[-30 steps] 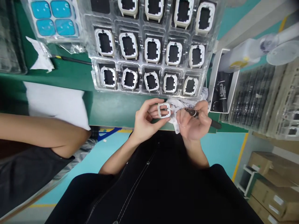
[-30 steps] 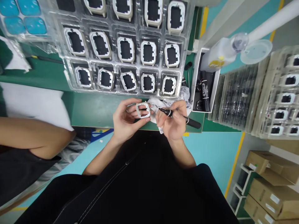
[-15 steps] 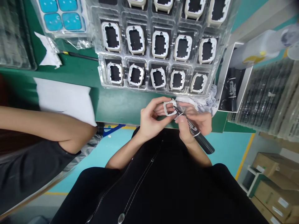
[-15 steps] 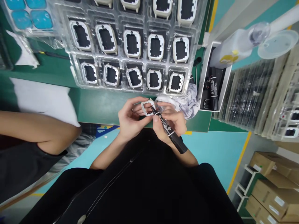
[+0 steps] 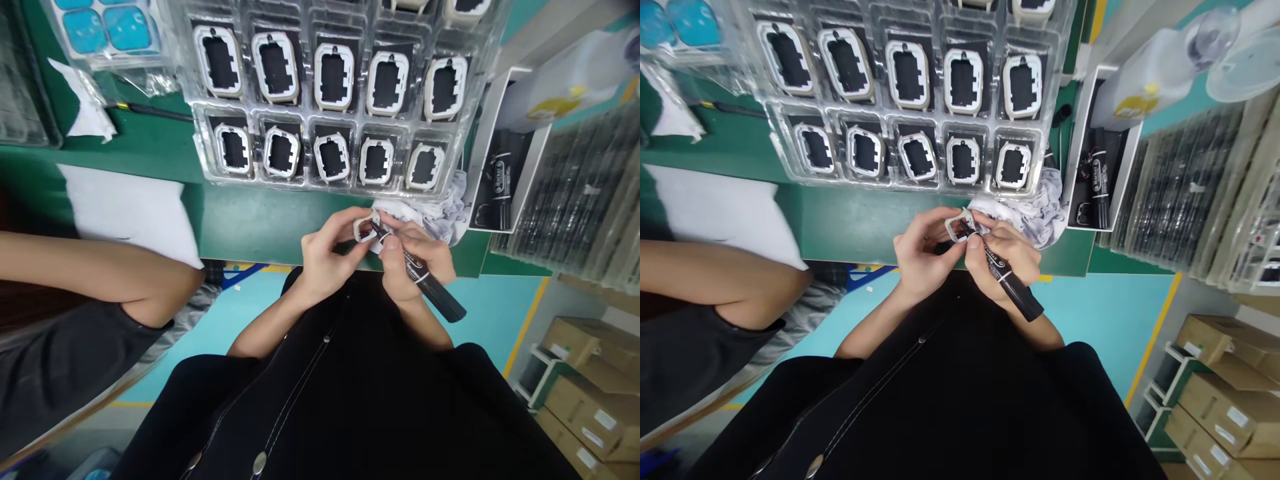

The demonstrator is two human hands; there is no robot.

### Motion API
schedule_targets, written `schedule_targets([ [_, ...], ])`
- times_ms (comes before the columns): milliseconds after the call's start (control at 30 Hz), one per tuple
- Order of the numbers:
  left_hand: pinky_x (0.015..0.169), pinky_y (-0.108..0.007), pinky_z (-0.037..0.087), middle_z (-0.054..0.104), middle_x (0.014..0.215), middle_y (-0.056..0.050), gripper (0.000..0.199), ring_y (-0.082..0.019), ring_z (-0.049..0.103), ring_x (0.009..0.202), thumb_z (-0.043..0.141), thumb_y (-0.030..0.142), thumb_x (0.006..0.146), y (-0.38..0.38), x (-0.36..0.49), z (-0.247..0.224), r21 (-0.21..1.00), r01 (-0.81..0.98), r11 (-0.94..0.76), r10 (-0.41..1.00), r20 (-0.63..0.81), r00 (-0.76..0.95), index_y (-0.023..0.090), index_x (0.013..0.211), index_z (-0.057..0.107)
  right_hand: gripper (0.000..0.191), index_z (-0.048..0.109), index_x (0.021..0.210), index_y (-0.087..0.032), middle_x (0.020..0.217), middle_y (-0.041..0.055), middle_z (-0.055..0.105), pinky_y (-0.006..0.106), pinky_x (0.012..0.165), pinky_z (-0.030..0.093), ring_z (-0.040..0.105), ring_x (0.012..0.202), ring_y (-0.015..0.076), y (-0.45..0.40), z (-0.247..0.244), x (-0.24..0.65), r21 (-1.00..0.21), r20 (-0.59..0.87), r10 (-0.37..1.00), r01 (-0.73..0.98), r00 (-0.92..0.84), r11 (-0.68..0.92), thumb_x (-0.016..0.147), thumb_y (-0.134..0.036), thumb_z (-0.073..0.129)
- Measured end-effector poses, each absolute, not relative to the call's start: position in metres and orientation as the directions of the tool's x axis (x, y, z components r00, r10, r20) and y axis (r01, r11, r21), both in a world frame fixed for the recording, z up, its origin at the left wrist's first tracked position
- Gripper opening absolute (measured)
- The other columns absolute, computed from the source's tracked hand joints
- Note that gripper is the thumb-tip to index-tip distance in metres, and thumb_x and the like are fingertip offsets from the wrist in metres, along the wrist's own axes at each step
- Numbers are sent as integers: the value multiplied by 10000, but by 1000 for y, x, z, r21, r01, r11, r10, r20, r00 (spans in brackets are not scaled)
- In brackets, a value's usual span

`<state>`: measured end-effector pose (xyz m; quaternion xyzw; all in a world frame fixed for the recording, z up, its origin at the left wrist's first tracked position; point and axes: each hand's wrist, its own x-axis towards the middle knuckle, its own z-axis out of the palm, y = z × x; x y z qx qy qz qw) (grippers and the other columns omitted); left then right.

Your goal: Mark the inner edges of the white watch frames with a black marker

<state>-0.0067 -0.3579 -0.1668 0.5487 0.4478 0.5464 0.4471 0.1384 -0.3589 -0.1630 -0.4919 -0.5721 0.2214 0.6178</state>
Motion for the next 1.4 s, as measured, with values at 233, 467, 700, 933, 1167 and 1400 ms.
schedule_targets([
  [233,1070,-323,787,903,1356,-21,397,-202,928,1118,889,241,1085,-363,-8,-170,969,142,-203,979,204,3,294,1466,790,99,652,1129,-366,738,-75,651,691,861,809,767,678,249,-361,-164,137,-845,495,834,357,243,397,1137,-389,748],
  [467,1051,-316,785,907,1339,-27,377,-200,929,1100,881,246,1096,-362,-9,-169,968,150,-199,980,199,16,283,1459,784,132,624,1076,-344,722,-59,642,656,820,824,829,734,276,-360,-162,138,-833,500,834,394,235,388,1159,-402,709],
  [700,1058,-312,779,904,1349,-30,350,-205,931,1118,853,249,1117,-364,-9,-170,973,131,-192,981,191,19,290,1456,773,208,624,1046,-344,712,-60,644,685,869,820,829,729,277,-360,-164,137,-865,458,848,356,268,354,1143,-481,748],
  [933,1029,-292,773,908,1349,-23,372,-196,929,1122,834,211,1123,-366,-9,-169,955,214,-204,979,202,28,289,1481,766,74,711,1086,-330,743,-70,671,537,765,837,745,625,200,-354,-156,136,-807,562,791,371,242,460,1107,-300,776],
  [1167,1015,-285,776,912,1319,-28,335,-183,929,1076,824,234,1134,-365,-8,-169,940,270,-209,977,211,22,283,1461,764,153,734,1114,-319,766,-80,697,477,777,842,821,690,203,-351,-154,140,-761,592,791,429,154,486,1049,-189,778],
  [1400,1057,-322,775,908,1319,-46,322,-199,927,1106,836,279,1139,-362,-8,-168,967,196,-161,987,158,28,274,1453,764,188,745,1116,-313,805,-76,738,427,791,833,905,836,231,-350,-160,136,-750,614,769,436,178,498,1033,-148,777],
])
